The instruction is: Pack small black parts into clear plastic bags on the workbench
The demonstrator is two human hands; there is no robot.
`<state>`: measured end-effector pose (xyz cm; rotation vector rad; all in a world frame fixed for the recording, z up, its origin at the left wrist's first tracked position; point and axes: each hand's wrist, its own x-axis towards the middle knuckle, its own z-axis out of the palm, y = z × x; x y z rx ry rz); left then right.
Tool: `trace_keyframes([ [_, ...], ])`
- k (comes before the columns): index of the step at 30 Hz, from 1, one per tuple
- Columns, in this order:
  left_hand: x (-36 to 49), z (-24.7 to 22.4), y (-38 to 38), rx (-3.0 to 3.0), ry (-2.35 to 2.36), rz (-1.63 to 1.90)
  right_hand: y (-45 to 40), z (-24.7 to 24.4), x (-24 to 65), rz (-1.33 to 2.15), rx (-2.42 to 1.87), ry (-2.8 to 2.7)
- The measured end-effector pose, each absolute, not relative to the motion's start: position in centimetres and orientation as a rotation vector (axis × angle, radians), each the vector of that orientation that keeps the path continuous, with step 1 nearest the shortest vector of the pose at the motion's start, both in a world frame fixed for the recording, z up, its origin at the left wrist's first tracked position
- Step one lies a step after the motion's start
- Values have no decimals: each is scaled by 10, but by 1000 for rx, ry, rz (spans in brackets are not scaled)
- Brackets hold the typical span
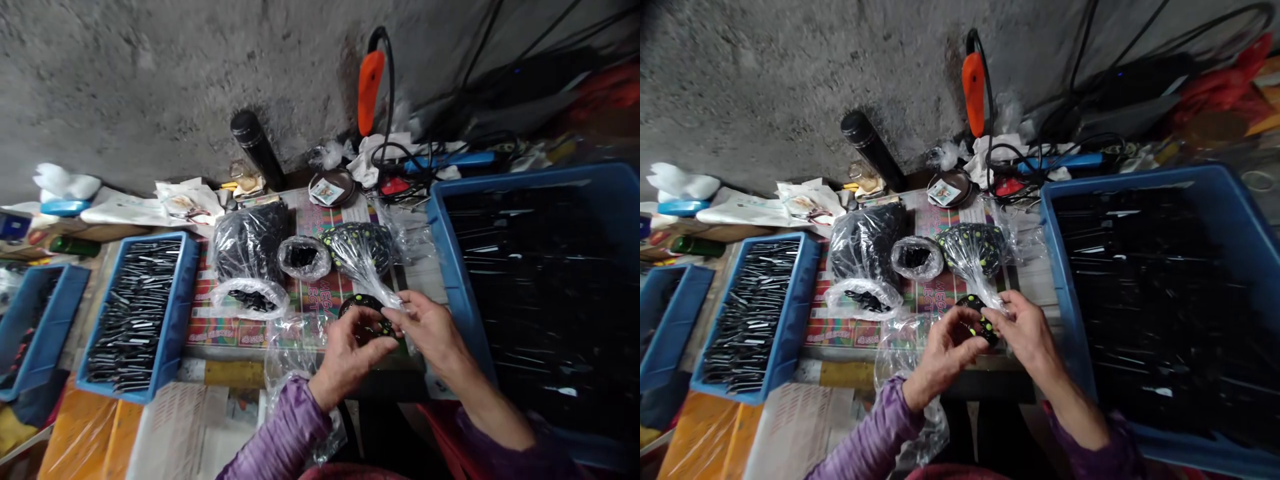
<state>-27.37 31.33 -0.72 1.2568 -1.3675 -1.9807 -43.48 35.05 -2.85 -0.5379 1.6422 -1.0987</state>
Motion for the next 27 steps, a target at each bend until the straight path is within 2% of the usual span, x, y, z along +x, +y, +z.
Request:
trace_keyframes([
  [6, -283, -12, 324, 1226, -1859, -1553, 366, -12, -438, -1089, -998, 1772],
  [10, -280, -5, 331, 1269, -1697, -1631, 385, -6, -436, -1102, -1127, 1908],
  [15, -281, 4, 330, 1232, -1474, -1779, 397, 3, -423, -1238, -1540, 2049],
  [17, -282, 5, 326, 1201, -1264, -1953, 396, 7, -420, -1298, -1464, 1958],
  [20, -280, 5, 321, 1144, -998, -2137, 394, 11, -420, -1248, -1050, 1715],
  [24, -269, 4, 317, 1106, -982, -2233, 396, 7, -420, -1145, -592, 1402],
  [27, -260, 0, 318, 1174, -1067, -2159, 401, -2, -422, -1146, -541, 1438],
])
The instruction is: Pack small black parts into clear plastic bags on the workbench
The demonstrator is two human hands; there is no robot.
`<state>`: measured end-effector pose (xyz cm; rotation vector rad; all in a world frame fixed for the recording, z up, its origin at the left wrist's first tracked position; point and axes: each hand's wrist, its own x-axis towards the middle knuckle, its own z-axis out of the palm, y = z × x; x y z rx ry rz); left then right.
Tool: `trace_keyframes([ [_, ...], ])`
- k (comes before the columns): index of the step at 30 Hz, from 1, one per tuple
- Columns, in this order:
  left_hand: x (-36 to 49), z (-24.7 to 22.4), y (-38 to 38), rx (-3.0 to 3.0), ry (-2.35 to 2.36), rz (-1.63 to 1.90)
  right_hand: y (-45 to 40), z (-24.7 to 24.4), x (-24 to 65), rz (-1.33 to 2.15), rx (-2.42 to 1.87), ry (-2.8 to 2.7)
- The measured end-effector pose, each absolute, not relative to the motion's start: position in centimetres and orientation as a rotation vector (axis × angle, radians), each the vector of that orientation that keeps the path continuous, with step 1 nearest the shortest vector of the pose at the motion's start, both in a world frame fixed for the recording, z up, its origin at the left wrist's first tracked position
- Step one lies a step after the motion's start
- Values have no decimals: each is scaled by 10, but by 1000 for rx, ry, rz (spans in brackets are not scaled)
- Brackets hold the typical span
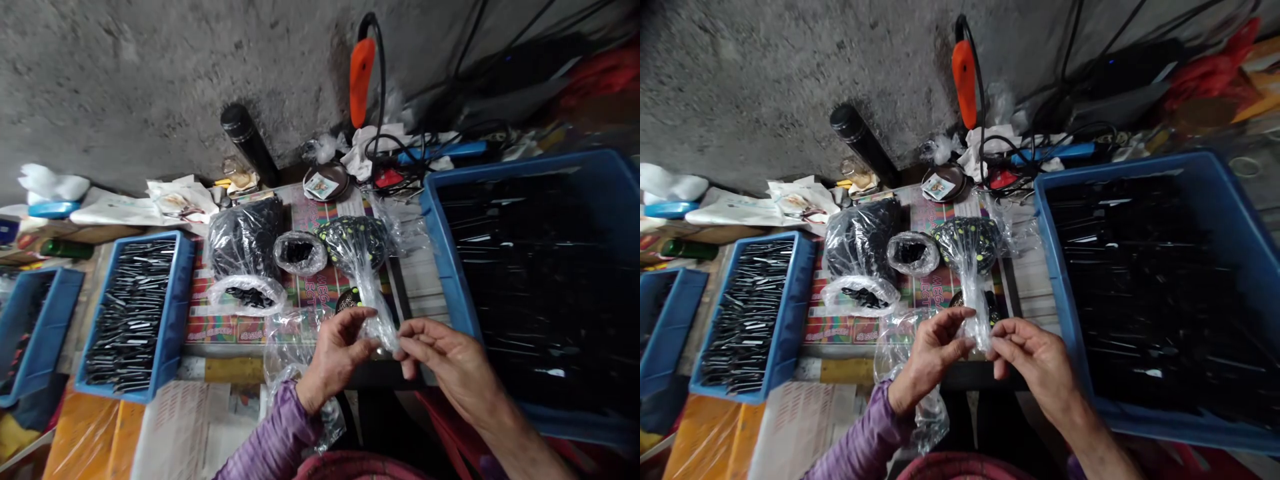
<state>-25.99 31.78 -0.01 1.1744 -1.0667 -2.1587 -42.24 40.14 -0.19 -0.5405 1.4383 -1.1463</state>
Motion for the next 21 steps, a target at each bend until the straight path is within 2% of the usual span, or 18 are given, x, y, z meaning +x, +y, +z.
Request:
trace_keyframes([
  [7, -246, -2, 316, 1274, -1250, -1918, 423, -24, -441, -1174, -713, 1760],
  [12, -251, 4, 319, 1167, -1216, -1959, 418, -16, -432, -1147, -1446, 1919],
  [14, -251, 4, 320, 1168, -1219, -1978, 409, -12, -426, -1155, -1594, 1914],
  [17, -247, 2, 316, 1217, -1278, -1928, 400, -14, -424, -1245, -1447, 1872],
  [21, -234, 3, 302, 1338, -1517, -1684, 397, -22, -437, -1405, -628, 1782],
])
